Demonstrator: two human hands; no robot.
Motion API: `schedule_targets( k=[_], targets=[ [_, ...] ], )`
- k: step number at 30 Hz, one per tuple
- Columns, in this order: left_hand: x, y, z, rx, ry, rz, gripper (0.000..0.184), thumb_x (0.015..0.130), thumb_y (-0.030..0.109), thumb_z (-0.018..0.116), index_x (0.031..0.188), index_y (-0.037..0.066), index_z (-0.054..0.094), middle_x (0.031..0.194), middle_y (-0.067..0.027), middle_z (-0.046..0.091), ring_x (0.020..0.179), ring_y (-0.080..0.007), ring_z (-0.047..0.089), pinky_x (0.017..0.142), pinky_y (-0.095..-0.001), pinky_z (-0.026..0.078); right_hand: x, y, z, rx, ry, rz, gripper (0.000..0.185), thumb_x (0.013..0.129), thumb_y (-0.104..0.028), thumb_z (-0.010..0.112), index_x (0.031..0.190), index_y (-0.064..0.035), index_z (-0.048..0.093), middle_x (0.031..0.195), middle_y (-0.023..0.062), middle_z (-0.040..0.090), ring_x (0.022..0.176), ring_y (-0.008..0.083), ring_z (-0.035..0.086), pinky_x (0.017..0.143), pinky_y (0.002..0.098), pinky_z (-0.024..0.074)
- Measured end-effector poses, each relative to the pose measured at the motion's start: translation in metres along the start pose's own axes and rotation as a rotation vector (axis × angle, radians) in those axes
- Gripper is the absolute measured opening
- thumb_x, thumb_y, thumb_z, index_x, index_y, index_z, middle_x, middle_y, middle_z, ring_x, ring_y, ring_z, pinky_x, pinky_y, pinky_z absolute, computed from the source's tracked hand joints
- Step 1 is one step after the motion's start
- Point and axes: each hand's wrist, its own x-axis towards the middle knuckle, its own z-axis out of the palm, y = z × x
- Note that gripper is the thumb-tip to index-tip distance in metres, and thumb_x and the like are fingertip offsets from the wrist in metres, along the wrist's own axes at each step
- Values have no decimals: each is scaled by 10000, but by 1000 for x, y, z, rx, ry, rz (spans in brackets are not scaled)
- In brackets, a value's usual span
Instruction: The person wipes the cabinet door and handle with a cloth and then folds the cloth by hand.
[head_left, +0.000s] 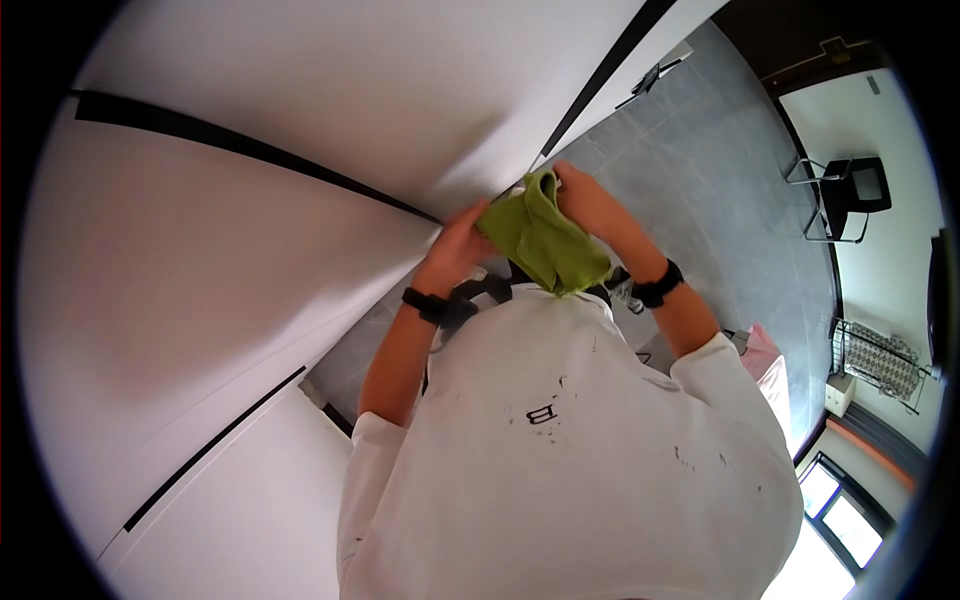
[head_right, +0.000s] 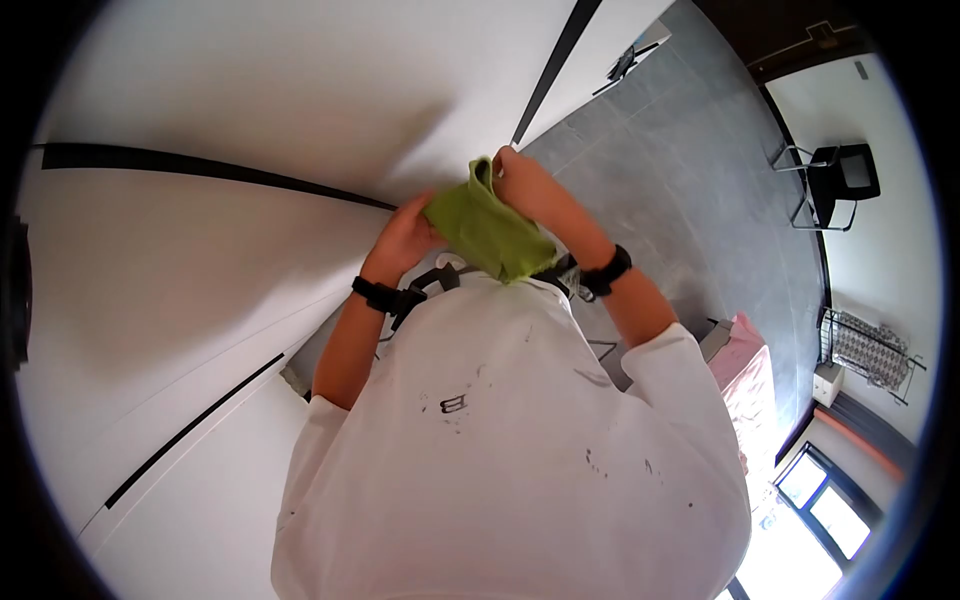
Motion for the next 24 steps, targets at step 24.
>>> schedule_targets(
  k=[24],
  targets=[
    [7, -6, 27, -84, 68, 110, 297, 947, 149, 532, 1221, 36, 525, 1132, -84, 608, 1036, -166, 595, 829, -286, 513, -21, 23, -22, 686, -230, 185, 269, 895, -290, 651, 1007, -64, 556, 877, 5, 599, 765, 100, 569, 652, 272, 470]
  ],
)
